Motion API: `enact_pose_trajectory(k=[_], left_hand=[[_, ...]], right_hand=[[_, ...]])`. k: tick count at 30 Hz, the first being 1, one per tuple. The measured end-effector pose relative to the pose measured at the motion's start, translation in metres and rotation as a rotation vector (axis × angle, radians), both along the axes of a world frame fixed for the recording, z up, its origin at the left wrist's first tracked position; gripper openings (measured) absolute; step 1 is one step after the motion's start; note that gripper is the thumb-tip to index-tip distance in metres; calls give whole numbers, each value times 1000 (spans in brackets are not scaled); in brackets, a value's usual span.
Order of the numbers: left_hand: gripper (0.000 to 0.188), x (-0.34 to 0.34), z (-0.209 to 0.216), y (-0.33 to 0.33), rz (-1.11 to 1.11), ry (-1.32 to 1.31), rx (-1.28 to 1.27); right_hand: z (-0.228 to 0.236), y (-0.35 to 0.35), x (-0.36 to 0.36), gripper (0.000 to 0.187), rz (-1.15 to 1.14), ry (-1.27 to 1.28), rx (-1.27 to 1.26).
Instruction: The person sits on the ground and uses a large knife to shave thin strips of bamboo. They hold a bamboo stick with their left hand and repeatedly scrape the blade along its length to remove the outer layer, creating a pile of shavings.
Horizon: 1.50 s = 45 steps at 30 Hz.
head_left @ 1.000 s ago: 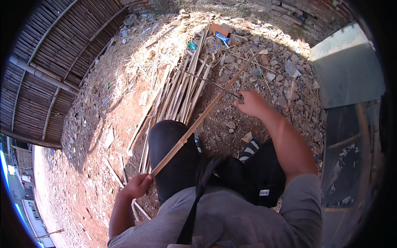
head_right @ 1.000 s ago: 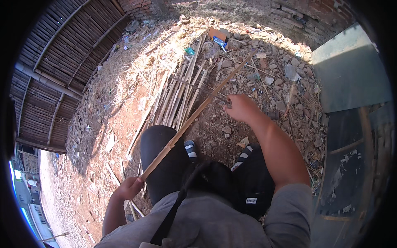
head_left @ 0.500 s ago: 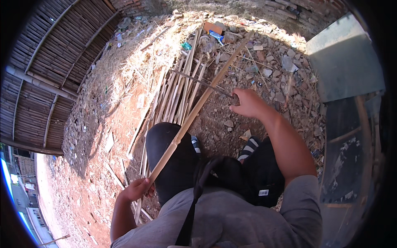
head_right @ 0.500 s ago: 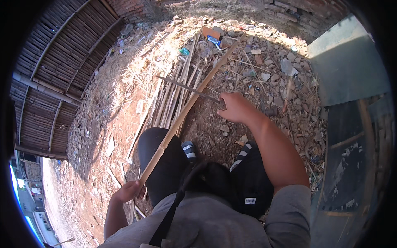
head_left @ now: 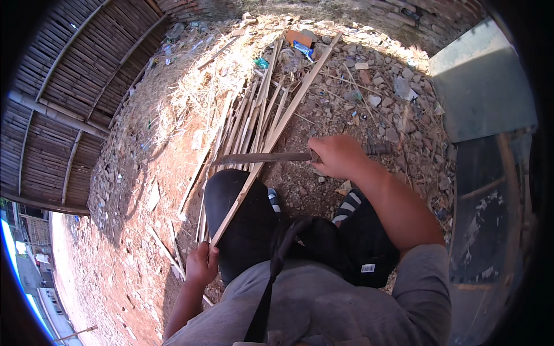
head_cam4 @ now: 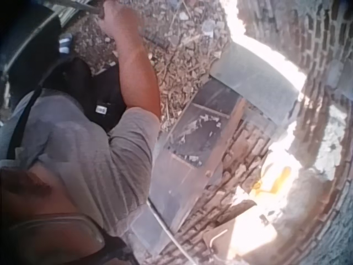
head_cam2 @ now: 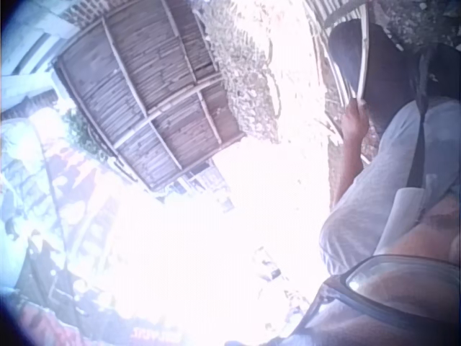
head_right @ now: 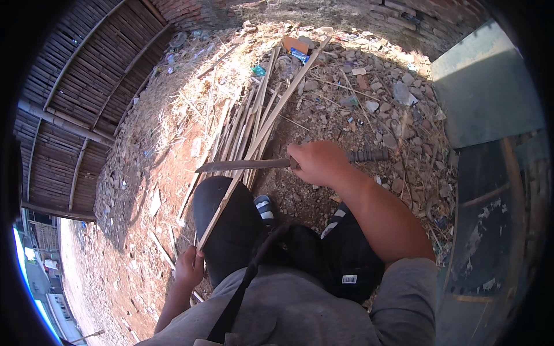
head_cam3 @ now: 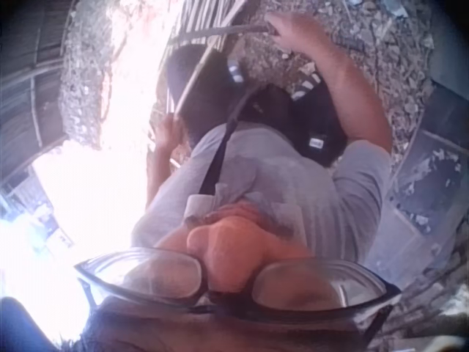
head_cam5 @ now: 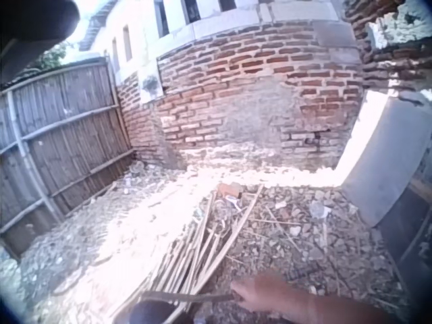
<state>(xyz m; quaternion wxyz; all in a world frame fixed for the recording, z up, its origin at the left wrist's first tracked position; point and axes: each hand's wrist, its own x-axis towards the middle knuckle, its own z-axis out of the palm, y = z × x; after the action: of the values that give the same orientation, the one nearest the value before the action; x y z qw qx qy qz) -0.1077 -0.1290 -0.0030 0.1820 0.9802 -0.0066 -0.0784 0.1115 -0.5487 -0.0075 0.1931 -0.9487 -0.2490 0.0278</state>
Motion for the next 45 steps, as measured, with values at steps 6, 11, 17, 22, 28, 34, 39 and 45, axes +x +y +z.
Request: enact_pose_trajectory(k=[6,11,17,22,28,34,39,45], left_hand=[[49,22,7,21,20,212,-236],[52,20,15,14,41,234,-255],[51,24,12,12,-19,162,-190],[51,18,20,10,35,208,-209],[52,25,11,16,27,201,-180],[53,23,20,13,30,209,-194],[52,20,13,19,-4,166,-151],[53,25,10,16,25,187,-196]], right_hand=[[-18,-5,18,26,-49,83,-17],[4,21,-1,22,13,9,-44],[-13,3,19,21,-95,81,-80],[-8,23,4,22,9,-15,-48],[-29,-19,31,23,-205,0,22],[-4,2,13,22,-83,-42,-45],[-3,-7,21,19,-104,107,-76],[-9,-2,13,22,-76,-20,39]])
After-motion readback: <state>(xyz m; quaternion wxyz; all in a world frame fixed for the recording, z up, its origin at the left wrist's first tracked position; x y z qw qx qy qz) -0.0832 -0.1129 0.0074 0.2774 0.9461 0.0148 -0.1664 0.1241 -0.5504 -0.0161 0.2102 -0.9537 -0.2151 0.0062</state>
